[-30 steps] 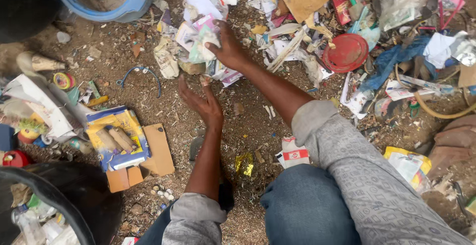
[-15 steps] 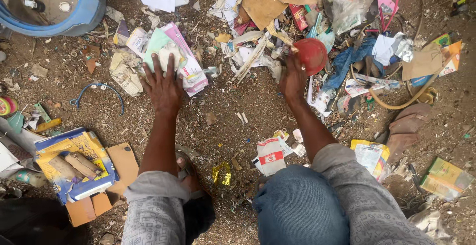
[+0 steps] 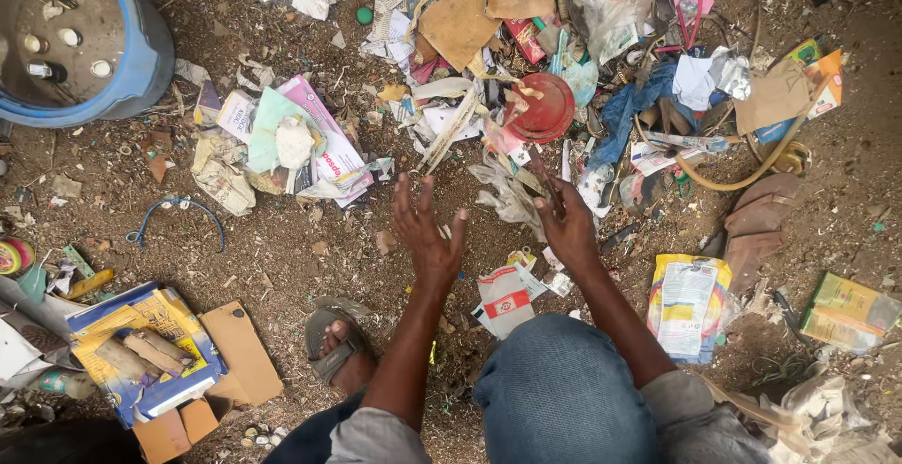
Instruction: The person sorts through a large pile of mixed waste on the ground, picking up various items such as plastic bottles, cardboard boxes, and paper packaging. They place selected items into a black bucket and a blue tub while discarding others back onto the pile.
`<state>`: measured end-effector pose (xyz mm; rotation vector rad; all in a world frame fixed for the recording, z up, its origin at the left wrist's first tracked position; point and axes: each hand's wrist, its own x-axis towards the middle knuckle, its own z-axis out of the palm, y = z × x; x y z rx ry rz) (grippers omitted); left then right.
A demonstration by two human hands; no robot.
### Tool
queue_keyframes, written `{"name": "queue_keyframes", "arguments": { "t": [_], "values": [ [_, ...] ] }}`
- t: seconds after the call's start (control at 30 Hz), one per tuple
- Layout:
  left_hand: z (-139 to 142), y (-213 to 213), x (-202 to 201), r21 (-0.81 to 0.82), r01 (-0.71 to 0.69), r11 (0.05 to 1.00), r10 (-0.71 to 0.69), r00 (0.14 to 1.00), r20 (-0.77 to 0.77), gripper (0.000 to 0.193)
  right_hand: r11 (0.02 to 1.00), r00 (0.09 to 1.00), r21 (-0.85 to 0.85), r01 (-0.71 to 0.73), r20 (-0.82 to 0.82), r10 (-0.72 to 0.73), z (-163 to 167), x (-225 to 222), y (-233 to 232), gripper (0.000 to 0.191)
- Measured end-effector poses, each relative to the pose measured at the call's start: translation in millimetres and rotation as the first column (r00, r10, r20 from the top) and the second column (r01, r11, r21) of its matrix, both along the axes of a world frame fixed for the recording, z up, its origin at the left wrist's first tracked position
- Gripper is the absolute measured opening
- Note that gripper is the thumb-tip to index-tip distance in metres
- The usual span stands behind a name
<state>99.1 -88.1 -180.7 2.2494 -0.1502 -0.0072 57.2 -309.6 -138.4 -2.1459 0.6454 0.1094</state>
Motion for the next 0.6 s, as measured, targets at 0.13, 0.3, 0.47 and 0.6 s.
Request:
{"name": "queue_keyframes", "arguments": {
  "t": [0.13,0.3,0.47,0.6],
  "values": [
    [25,-48,-39,-0.381,0.016,0.924,-0.135,0.948,-0.289,0.074,0.935,0.986,0.350,0.064,0.120,-0.112,-14,-47,-3,0.026],
    [34,-66,-31,-0.677,-0.056,0.734,-0.267,0.893,-0.362,0.060,0.705,0.999,0.709,-0.019,0.038,-0.011,-25,-83,-5,0.026],
    [28,-64,-19,-0.647,-0.097,0.757,-0.296,0.831,-0.471,0.009,0.677,1.000,0.736,-0.018,0.020,0.005,-31,-88,4,0.024],
    [22,-65,-35,-0.529,-0.093,0.843,-0.208,0.851,-0.481,0.014,0.678,0.980,0.711,0.187,-0.186,-0.076,-31,-100,15,0.025]
  ]
}}
